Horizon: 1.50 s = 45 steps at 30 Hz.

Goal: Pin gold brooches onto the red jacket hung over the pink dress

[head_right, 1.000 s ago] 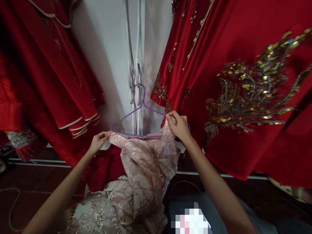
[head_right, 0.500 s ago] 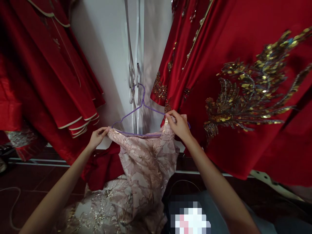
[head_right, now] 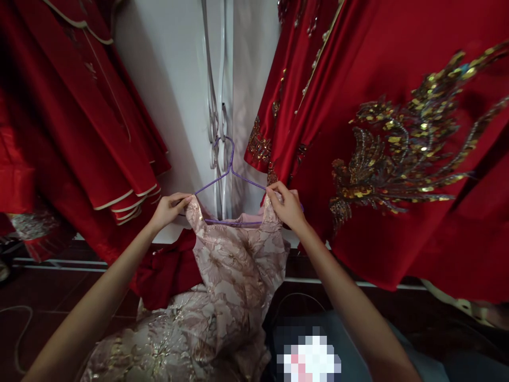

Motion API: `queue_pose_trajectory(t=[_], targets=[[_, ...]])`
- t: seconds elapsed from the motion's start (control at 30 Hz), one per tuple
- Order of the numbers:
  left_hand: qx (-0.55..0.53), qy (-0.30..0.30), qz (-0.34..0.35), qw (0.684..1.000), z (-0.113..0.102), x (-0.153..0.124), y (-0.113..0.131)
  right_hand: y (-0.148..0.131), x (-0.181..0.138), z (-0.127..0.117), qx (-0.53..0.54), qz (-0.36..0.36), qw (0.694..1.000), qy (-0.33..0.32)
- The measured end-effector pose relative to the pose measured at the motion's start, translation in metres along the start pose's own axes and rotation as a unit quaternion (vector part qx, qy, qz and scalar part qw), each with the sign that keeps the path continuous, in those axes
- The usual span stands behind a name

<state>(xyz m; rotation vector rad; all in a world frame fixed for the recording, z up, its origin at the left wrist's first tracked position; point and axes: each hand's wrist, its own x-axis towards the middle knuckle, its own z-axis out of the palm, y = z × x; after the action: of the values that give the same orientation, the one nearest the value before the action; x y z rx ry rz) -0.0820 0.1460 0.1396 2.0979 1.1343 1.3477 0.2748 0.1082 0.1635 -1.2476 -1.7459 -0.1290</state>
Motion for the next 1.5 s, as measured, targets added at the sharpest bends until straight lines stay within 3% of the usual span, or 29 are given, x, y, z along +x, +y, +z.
queue_pose_trajectory(t=[0.07, 0.17, 0.3, 0.33, 0.43, 0.5, 0.63, 0.73, 0.8, 0.9, 1.0, 1.17, 1.23, 1.3, 1.4, 1.5], targets=[[-0.007, -0.009, -0.019, 1.000, -0.010, -0.007, -0.002, 0.000, -0.001, 0.001, 0.001, 0.000, 1.000, 0.008], [-0.037, -0.015, -0.091, 0.995, -0.028, -0.038, -0.025, 0.001, -0.001, 0.002, 0.011, -0.002, 1.000, 0.008], [-0.028, -0.221, -0.170, 0.960, -0.041, -0.099, -0.066, 0.000, -0.001, 0.005, 0.021, 0.002, 1.000, 0.009], [-0.009, -0.233, -0.166, 0.958, -0.042, -0.111, -0.072, 0.000, -0.001, 0.006, 0.022, 0.001, 1.000, 0.011], [0.049, -0.197, -0.151, 0.968, -0.042, -0.127, -0.082, -0.001, -0.002, 0.006, 0.014, -0.002, 1.000, 0.016], [0.070, -0.133, -0.151, 0.977, -0.043, -0.116, -0.080, -0.001, -0.002, 0.006, 0.007, -0.004, 1.000, 0.020], [0.096, 0.031, -0.143, 0.985, -0.049, -0.052, -0.061, -0.004, -0.003, 0.004, 0.002, -0.006, 1.000, 0.025], [0.131, 0.064, -0.097, 0.985, -0.043, 0.002, -0.021, -0.013, -0.006, -0.002, 0.016, -0.001, 1.000, 0.005], [0.153, 0.075, -0.055, 0.984, -0.031, 0.023, 0.016, -0.023, -0.010, -0.010, 0.044, -0.001, 0.998, -0.037], [0.232, 0.069, 0.018, 0.970, -0.006, 0.022, 0.075, -0.037, -0.014, -0.025, 0.081, 0.002, 0.993, -0.087], [0.295, 0.033, 0.039, 0.954, 0.007, 0.005, 0.109, -0.046, -0.010, -0.039, 0.116, 0.017, 0.987, -0.110], [0.407, -0.026, -0.039, 0.912, -0.012, 0.002, 0.099, -0.051, 0.008, -0.041, 0.171, 0.039, 0.961, -0.214], [0.418, -0.090, -0.065, 0.902, -0.022, 0.008, 0.091, -0.048, 0.014, -0.032, 0.178, 0.068, 0.960, -0.205], [0.379, -0.152, -0.066, 0.911, -0.029, 0.012, 0.087, -0.043, 0.017, -0.020, 0.184, 0.145, 0.951, -0.203], [0.266, -0.167, -0.018, 0.949, -0.030, 0.008, 0.092, -0.036, 0.014, -0.002, 0.244, 0.285, 0.885, -0.277], [0.136, -0.113, 0.021, 0.984, -0.020, 0.003, 0.100, -0.040, 0.008, 0.015, 0.326, 0.341, 0.801, -0.368]])
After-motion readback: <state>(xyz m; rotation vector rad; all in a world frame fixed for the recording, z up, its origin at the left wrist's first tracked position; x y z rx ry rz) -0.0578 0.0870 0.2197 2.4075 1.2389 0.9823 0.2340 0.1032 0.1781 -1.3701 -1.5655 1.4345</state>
